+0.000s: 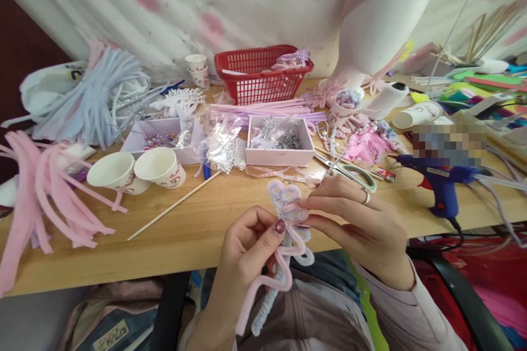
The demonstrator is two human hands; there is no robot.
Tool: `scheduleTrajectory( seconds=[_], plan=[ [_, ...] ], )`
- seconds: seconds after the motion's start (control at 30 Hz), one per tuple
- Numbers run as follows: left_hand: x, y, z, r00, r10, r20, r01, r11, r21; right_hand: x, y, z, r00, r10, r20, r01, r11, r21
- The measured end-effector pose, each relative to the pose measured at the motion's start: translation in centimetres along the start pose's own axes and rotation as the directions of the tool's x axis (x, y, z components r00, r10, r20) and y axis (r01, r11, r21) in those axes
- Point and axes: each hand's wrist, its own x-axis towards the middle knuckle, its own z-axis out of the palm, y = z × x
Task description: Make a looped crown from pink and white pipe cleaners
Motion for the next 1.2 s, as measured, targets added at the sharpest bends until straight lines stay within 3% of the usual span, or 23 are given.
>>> scheduleTrajectory(
  seconds=[0.67,1.2],
  plan=[
    [-0.8,0.8,1.3,0.999,-0.03,-0.038,0.03,1.0,0.003,0.0,0.1,-0.4,0.996,-0.088,0.028,0.09,0.993,-0.074],
    [-1.0,0.5,1.3,0.998,-0.025,-0.049,0.027,0.999,0.036,0.0,0.0,-0.5,0.995,-0.072,0.068,0.079,0.991,-0.112]
  ],
)
